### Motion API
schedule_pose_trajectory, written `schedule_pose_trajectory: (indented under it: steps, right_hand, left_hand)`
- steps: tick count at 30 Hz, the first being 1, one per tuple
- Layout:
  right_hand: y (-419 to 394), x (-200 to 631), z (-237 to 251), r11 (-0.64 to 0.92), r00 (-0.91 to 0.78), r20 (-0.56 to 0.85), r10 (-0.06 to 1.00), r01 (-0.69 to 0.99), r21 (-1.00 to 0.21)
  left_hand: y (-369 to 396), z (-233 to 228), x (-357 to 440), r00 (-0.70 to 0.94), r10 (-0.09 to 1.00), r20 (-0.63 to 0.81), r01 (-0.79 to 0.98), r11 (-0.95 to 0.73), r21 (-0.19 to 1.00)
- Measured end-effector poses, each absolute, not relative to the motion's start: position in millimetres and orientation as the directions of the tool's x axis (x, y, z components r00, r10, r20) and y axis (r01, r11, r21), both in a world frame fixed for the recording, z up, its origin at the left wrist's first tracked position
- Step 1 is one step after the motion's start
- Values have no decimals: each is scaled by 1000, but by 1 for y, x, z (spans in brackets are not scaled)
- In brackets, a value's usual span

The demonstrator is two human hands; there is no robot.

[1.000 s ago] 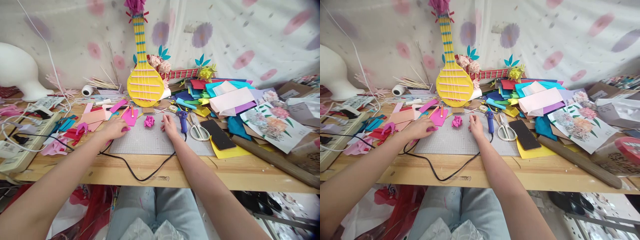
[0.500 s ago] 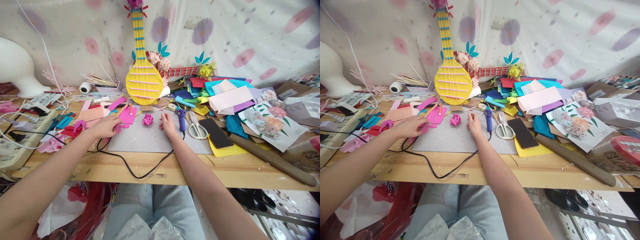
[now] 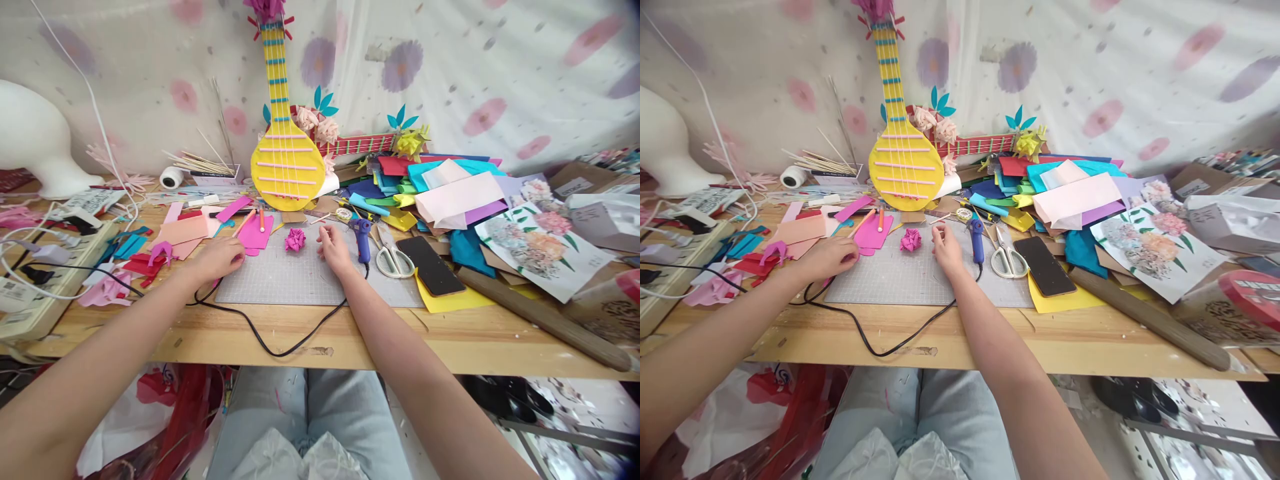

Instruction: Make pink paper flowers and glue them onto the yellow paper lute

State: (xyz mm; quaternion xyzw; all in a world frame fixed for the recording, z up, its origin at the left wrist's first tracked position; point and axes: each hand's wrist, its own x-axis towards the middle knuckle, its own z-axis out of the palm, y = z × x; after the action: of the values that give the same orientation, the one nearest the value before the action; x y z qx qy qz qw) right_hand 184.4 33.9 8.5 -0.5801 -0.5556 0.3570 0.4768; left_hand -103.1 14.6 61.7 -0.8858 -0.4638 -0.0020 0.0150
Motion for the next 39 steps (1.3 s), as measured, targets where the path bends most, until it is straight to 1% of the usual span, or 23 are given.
schedule_pose_trajectory:
  steps: [4, 7, 10, 14, 16, 17, 19, 22, 24, 26, 29, 31, 33, 36, 38, 39]
  right_hand:
    - [32, 192, 17, 189, 58, 228, 972, 384, -904]
    - [31, 196, 25, 209, 68, 256, 964, 399, -893]
    - [27, 197, 36, 239, 66, 293, 954, 428, -872]
    - [12, 201, 60, 358, -12, 408, 913, 503, -787]
    - [3, 207, 73, 410, -5, 474, 880, 510, -756]
    - [1, 212, 78, 427, 27, 509, 860, 509, -747]
    - [-1, 225, 86, 449, 143, 585, 798, 506, -737]
    - [6, 247, 87, 470, 411, 664, 624, 481, -740]
    - [14, 260, 80, 473, 562, 642, 522, 436, -766]
    - [23, 271, 67, 459, 651, 579, 491, 372, -807]
    - [33, 278, 42, 351, 701, 492, 517, 350, -868]
    - [37, 278, 26, 272, 714, 431, 552, 335, -902]
    - [39, 276, 14, 230, 688, 396, 609, 325, -917]
    - [38, 271, 7, 216, 598, 363, 714, 305, -927]
    - [35, 266, 7, 189, 535, 328, 779, 298, -936]
    - [34, 264, 7, 173, 509, 313, 802, 304, -937]
  left_hand:
    - [18, 62, -110, 596, 802, 29, 802, -597, 21]
    - [21, 63, -113, 604, 797, -1, 797, -603, 34]
    - [23, 64, -111, 603, 798, -20, 798, -603, 16]
    - [22, 62, -108, 566, 825, 8, 824, -566, 19]
    - [22, 61, -109, 555, 832, 6, 832, -555, 17]
    - [22, 60, -110, 559, 829, 1, 829, -559, 8]
    - [24, 61, -112, 588, 809, -10, 809, -588, -2]
    - [28, 63, -113, 627, 779, -33, 779, -626, 26]
    - [30, 64, -113, 625, 778, -57, 780, -624, 36]
    - [31, 65, -112, 610, 790, -65, 792, -609, 36]
    - [30, 65, -110, 602, 797, -58, 799, -599, 64]
    - [29, 64, -111, 602, 796, -51, 797, -598, 83]
    - [28, 62, -112, 595, 802, -44, 802, -591, 81]
    - [26, 60, -112, 565, 825, -2, 821, -562, 96]
    - [24, 61, -106, 509, 858, 68, 839, -513, 181]
    - [23, 63, -100, 463, 880, 104, 843, -473, 254]
